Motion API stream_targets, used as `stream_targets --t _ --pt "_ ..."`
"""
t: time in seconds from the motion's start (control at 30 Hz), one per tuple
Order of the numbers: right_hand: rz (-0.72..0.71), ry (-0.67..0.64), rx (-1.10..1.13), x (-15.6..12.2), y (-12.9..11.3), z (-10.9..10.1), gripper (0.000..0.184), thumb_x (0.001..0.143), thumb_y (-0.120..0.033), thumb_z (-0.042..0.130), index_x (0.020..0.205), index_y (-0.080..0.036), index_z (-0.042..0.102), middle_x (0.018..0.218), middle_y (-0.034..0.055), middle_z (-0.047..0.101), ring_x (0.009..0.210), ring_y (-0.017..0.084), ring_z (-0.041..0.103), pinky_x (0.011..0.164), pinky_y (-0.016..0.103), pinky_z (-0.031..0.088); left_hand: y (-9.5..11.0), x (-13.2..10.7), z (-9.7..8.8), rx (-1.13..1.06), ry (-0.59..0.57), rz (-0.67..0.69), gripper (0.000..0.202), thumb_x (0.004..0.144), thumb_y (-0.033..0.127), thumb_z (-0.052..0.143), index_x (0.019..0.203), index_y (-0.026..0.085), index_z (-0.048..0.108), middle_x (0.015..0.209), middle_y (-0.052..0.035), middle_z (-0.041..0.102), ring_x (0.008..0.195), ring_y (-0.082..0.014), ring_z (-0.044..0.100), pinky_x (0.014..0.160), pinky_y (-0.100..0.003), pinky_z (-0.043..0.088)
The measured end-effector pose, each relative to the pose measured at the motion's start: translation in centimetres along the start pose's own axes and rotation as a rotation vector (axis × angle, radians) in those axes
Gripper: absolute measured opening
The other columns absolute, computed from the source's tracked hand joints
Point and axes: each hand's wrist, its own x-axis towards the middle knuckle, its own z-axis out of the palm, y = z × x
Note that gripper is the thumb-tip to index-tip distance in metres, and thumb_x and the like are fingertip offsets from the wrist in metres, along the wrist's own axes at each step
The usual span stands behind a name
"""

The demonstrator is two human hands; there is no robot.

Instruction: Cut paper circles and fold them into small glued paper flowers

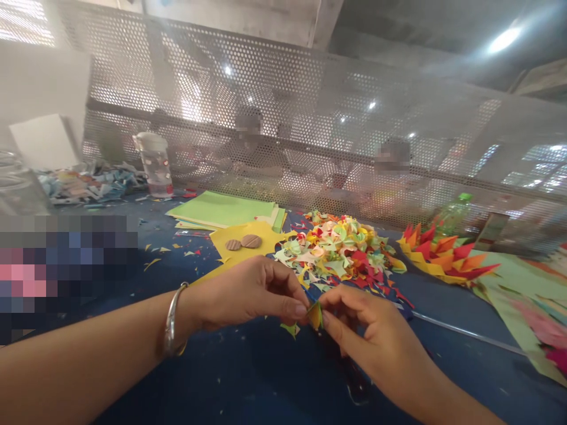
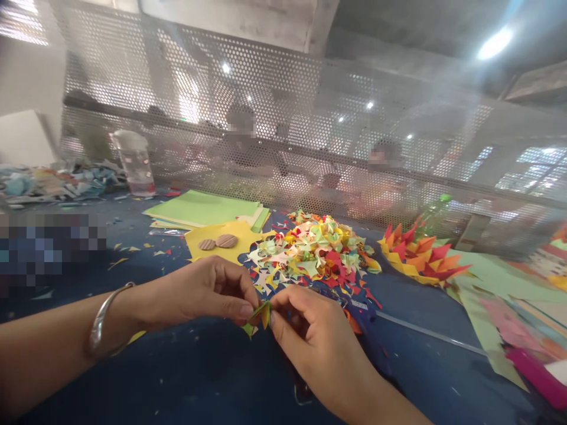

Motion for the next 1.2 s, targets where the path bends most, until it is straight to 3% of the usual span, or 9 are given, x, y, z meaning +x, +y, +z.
stream_targets --t 0.27,0.7,1.2 --pt "0.028 -0.022 0.042 -0.1 -0.5 0.3 0.019 0.093 -0.035 0.053 0.091 -0.021 0.065 0.067 -0.0022 0.056 0.055 0.014 0.054 0.049 0.026 0.041 0.2 -0.4 0.2 -0.055 0.005 -0.014 0.011 0.076 0.020 0.076 0.084 0.015 0.072 0.083 -0.0034 0.073 0.075 -0.0123 0.065 0.078 -0.028 0.050" --pt "0.086 -0.086 0.072 0.3 -1.2 0.2 0.017 0.094 -0.034 0.051 0.085 -0.022 0.059 0.067 -0.0011 0.056 0.056 0.014 0.053 0.051 0.026 0.042 0.3 -0.4 0.1 -0.085 0.009 -0.033 0.019 0.072 0.024 0.081 0.083 0.015 0.069 0.074 0.0001 0.070 0.069 -0.0106 0.063 0.074 -0.026 0.049" --pt "0.029 -0.067 0.090 0.9 0.1 0.5 0.019 0.094 -0.036 0.051 0.094 -0.021 0.063 0.072 -0.0007 0.059 0.058 0.015 0.054 0.050 0.026 0.042 0.2 0.0 -0.1 -0.069 0.078 -0.070 0.015 0.075 0.024 0.076 0.084 0.013 0.075 0.076 -0.0025 0.072 0.070 -0.0110 0.064 0.074 -0.026 0.052"
